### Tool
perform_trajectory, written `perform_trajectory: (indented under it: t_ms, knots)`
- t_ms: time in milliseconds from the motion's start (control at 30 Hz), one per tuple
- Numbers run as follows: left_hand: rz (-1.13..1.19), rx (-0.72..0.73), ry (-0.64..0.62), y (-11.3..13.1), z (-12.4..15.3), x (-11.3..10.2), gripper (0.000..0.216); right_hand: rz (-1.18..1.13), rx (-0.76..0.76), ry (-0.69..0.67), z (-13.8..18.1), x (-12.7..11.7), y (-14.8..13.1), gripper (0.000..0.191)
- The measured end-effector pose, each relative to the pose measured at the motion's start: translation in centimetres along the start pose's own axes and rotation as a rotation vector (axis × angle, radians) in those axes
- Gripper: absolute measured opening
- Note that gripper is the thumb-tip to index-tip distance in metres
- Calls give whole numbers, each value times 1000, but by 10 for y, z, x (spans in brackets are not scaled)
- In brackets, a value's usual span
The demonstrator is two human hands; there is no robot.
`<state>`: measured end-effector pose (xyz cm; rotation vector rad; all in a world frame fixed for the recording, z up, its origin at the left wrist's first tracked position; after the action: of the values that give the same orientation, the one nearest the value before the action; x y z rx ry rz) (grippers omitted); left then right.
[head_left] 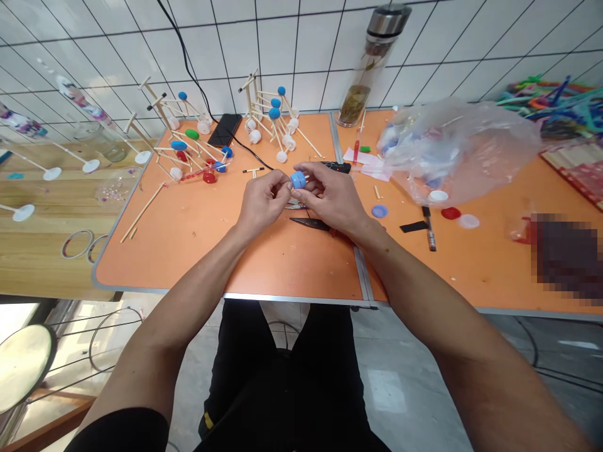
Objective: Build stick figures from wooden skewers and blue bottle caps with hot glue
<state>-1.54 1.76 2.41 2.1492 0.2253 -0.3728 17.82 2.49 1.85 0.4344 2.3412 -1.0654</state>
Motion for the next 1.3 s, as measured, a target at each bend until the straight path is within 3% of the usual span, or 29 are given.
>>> perform_trajectory:
  t_ms: [167,400,767,1000,1167,1300]
  knots:
    - [-122,82,48,2,3,2,21,22,-21,42,2,2,0,48]
    - [-44,37,59,-1,5,6,28,164,-93,78,5,5,-6,46]
    - [-70,160,82,6,8,6,22,220,-125,62,5,8,-4,51]
    - [-21,86,82,7,9,10,22,226,-101,28,5,10,-3,58]
    - [71,-6,41,-4,5,9,29,156,-96,24,3,5,-3,67]
    - [-48,47,55,-4,3,-1,33,-49,-2,44,-1,-7,-2,64]
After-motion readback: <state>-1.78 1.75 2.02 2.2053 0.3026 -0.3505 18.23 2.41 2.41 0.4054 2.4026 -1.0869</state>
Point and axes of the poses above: each hand's wrist, its own z-axis away from the middle knuckle, its own x-axis out of the palm, y = z × x, the point moved 3 cm from there along -z, towards the middle knuckle, and after that the axes turned 7 degrees about z, right-handed, at the moved point
